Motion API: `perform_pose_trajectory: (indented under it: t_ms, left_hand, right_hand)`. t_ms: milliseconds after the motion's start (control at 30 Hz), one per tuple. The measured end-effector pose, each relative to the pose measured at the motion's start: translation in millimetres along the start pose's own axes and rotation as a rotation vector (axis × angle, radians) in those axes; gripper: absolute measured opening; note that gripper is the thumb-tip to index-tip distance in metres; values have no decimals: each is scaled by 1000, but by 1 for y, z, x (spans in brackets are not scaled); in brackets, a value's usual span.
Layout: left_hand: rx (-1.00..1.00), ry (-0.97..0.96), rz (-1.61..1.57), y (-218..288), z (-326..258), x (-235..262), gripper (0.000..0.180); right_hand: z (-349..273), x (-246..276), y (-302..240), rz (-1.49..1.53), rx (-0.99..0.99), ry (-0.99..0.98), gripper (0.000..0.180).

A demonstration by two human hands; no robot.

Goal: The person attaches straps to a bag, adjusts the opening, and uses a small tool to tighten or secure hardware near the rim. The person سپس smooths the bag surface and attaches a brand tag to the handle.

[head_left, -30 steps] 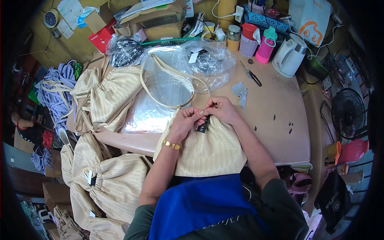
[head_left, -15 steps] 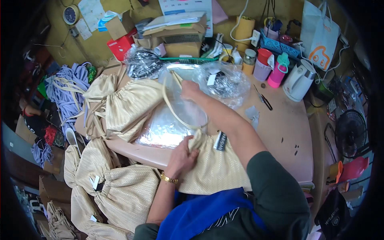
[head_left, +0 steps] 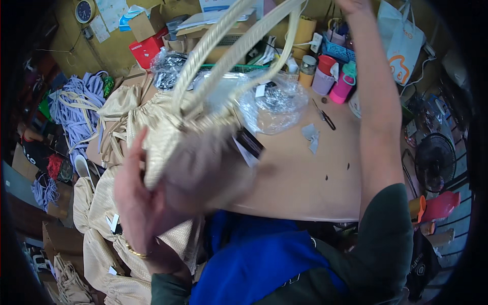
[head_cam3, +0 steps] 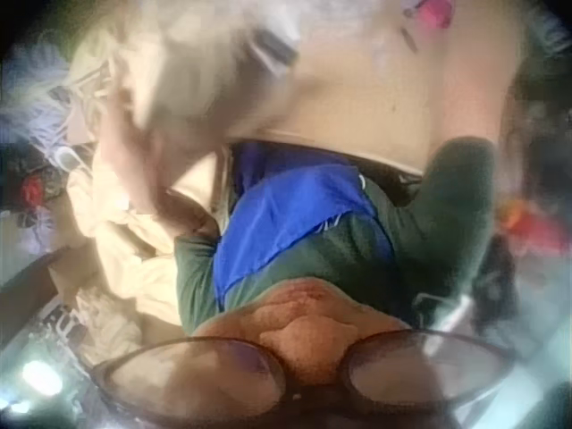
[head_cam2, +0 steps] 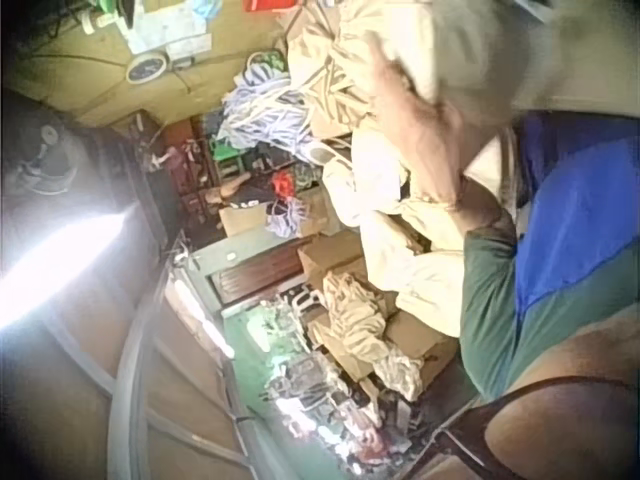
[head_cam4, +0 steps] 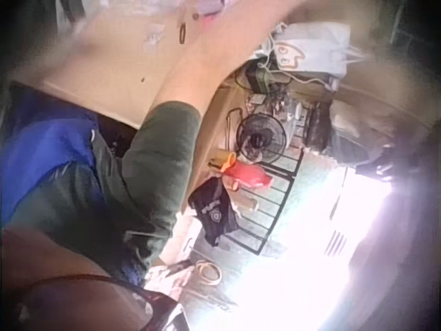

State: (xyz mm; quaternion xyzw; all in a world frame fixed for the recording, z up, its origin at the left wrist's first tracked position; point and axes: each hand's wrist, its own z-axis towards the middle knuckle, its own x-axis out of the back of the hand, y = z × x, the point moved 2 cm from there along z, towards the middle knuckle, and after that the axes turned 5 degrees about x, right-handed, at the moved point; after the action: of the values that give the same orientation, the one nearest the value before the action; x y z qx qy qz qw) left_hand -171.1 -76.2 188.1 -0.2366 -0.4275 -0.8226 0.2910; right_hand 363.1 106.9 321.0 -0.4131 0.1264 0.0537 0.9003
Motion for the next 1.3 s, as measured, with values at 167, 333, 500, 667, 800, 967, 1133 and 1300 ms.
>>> perform_pose_trajectory:
  t_ms: [167,333,500,667,800,967,1133,1300]
  left_hand:
    - [-296,159,526,15,2,-22,72]
    - [-211,-260,511,-77,-62,-130,70]
    - [-196,-463,461,-62,-69,-147,70]
    - [-420,-350,328,-53,-56,-188,77]
    - [-307,-426,375,-71,-60,-200,76]
    - [-252,-459,375,-75,-68,-183,43]
    - [-303,-480,318,-93,-85,-173,41]
    - [-378,-474,384,-88,-88,-177,42]
  right_hand:
    - [-149,95,-54,-153,-62,119,40]
    - [-343,58,12,-425,-385,17,58]
    - [-437,92,42,-383,-860,-76,49]
    - [-404,79,73,-1008,-893,56,44]
    - [-386,71,91,-1361,-893,-342,27]
    - [-411,115,68,-1292,-927,-121,14]
    - [-444,151,44,-1468,-839,59,8]
    - [-448,138,35,-851,-880,209,17]
